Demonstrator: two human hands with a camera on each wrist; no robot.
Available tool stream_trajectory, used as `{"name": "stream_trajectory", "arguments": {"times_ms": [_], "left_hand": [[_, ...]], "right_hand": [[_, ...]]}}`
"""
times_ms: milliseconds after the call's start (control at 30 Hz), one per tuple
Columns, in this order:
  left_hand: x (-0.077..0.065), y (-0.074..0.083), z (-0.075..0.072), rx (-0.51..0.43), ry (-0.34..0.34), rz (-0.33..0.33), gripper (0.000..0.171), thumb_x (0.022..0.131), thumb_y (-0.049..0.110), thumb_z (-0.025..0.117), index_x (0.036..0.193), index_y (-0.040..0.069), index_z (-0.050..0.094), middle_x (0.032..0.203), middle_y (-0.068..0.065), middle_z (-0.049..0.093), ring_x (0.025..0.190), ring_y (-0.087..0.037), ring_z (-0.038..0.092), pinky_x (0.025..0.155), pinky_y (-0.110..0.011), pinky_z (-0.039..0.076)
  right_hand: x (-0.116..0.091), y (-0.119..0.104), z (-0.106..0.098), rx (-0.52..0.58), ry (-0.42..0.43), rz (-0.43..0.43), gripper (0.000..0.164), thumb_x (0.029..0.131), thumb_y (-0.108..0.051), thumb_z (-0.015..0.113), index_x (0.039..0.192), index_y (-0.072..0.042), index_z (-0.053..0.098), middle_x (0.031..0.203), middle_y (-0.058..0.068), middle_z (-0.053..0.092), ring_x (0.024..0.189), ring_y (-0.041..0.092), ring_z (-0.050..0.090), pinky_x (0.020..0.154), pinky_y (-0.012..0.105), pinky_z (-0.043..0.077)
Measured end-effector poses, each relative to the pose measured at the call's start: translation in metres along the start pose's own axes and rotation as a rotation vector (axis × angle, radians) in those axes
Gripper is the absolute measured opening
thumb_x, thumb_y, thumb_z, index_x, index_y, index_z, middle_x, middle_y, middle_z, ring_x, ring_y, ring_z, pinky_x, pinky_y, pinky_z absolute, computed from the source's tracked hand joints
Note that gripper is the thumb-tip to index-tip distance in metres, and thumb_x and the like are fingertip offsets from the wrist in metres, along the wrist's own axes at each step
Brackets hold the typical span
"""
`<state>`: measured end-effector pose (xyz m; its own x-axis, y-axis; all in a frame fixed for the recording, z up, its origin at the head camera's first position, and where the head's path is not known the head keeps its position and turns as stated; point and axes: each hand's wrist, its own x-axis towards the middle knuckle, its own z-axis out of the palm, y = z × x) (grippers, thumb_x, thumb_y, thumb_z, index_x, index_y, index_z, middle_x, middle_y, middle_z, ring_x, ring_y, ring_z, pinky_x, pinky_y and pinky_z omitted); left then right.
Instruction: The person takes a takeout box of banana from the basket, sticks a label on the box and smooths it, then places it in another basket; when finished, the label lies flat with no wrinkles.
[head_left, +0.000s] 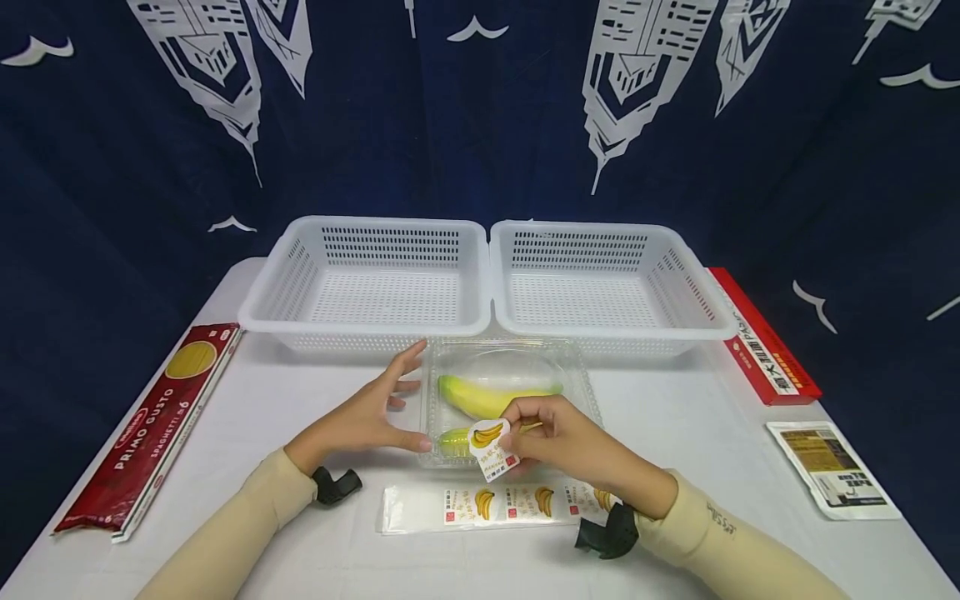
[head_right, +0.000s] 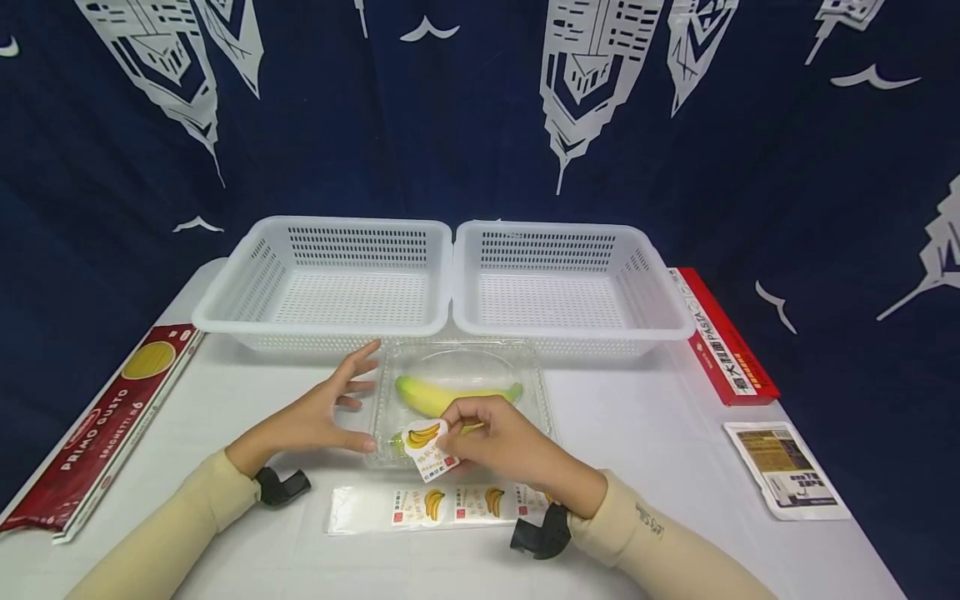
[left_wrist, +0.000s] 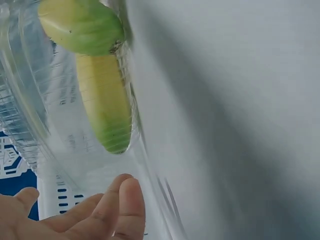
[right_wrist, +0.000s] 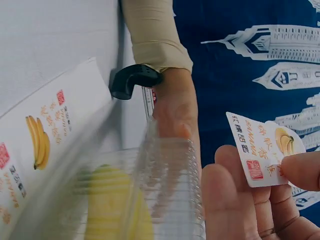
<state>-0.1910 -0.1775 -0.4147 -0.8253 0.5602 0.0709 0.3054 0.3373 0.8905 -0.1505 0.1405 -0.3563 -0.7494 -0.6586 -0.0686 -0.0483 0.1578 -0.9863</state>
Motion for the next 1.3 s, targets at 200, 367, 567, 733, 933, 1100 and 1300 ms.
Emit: {"name": "stream_trajectory", "arguments": {"times_ms": [200, 367, 567, 733, 933, 1100, 1300], "left_hand": [[0.005, 0.002, 0.001, -0.066, -0.063, -0.008, 0.139, 0.081, 0.047, 0.096, 0.175, 0.021, -0.003, 0.172, -0.036, 0.013, 0.150, -0.061, 0.035, 0.115, -0.070, 0.043], [0.010, 0.004, 0.002, -0.083, -0.059, -0.005, 0.136, 0.082, 0.051, 0.094, 0.175, 0.021, 0.000, 0.174, -0.034, 0.009, 0.150, -0.064, 0.032, 0.113, -0.069, 0.045], [0.014, 0.003, 0.004, -0.100, -0.053, -0.003, 0.133, 0.081, 0.045, 0.096, 0.175, 0.020, 0.005, 0.176, -0.029, 0.006, 0.147, -0.064, 0.036, 0.110, -0.067, 0.049], [0.017, 0.001, 0.003, -0.107, -0.054, -0.003, 0.130, 0.082, 0.039, 0.096, 0.175, 0.019, 0.007, 0.177, -0.027, 0.006, 0.145, -0.061, 0.041, 0.108, -0.064, 0.051], [0.017, 0.000, 0.003, -0.118, -0.056, -0.014, 0.130, 0.081, 0.036, 0.097, 0.175, 0.020, 0.008, 0.176, -0.030, 0.005, 0.146, -0.061, 0.039, 0.108, -0.063, 0.052], [0.017, -0.001, 0.003, -0.124, -0.059, -0.017, 0.131, 0.082, 0.034, 0.097, 0.175, 0.020, 0.006, 0.176, -0.030, 0.004, 0.146, -0.063, 0.037, 0.106, -0.062, 0.053], [0.017, -0.002, 0.003, -0.132, -0.067, -0.021, 0.130, 0.083, 0.033, 0.096, 0.175, 0.021, 0.005, 0.178, -0.026, 0.002, 0.148, -0.063, 0.035, 0.107, -0.061, 0.053]], "right_hand": [[0.003, -0.010, -0.017, -0.017, 0.014, 0.025, 0.019, 0.100, -0.001, 0.066, 0.099, 0.017, 0.062, 0.087, 0.002, 0.069, 0.081, 0.013, 0.069, 0.079, 0.038, 0.067], [0.007, -0.015, -0.035, 0.008, 0.031, 0.071, 0.014, 0.101, 0.000, 0.068, 0.098, 0.014, 0.069, 0.079, 0.003, 0.068, 0.070, 0.011, 0.065, 0.069, 0.027, 0.063], [0.015, -0.020, -0.055, 0.048, 0.037, 0.148, 0.012, 0.102, 0.000, 0.067, 0.095, -0.004, 0.076, 0.075, 0.003, 0.069, 0.066, 0.009, 0.064, 0.069, 0.024, 0.061], [0.024, -0.023, -0.068, 0.022, 0.080, 0.217, 0.009, 0.100, -0.001, 0.069, 0.096, -0.005, 0.076, 0.076, 0.002, 0.068, 0.067, 0.010, 0.064, 0.067, 0.024, 0.060], [0.032, -0.023, -0.077, 0.004, 0.116, 0.288, 0.008, 0.101, 0.000, 0.068, 0.097, -0.005, 0.073, 0.077, 0.002, 0.065, 0.067, 0.009, 0.062, 0.066, 0.021, 0.059], [0.037, -0.021, -0.077, -0.013, 0.131, 0.331, 0.003, 0.101, -0.002, 0.068, 0.100, -0.003, 0.070, 0.078, 0.002, 0.064, 0.068, 0.009, 0.062, 0.066, 0.021, 0.059], [0.041, -0.019, -0.076, -0.037, 0.146, 0.346, 0.010, 0.100, -0.003, 0.068, 0.109, 0.002, 0.069, 0.080, 0.002, 0.066, 0.068, 0.008, 0.063, 0.065, 0.020, 0.059]]}}
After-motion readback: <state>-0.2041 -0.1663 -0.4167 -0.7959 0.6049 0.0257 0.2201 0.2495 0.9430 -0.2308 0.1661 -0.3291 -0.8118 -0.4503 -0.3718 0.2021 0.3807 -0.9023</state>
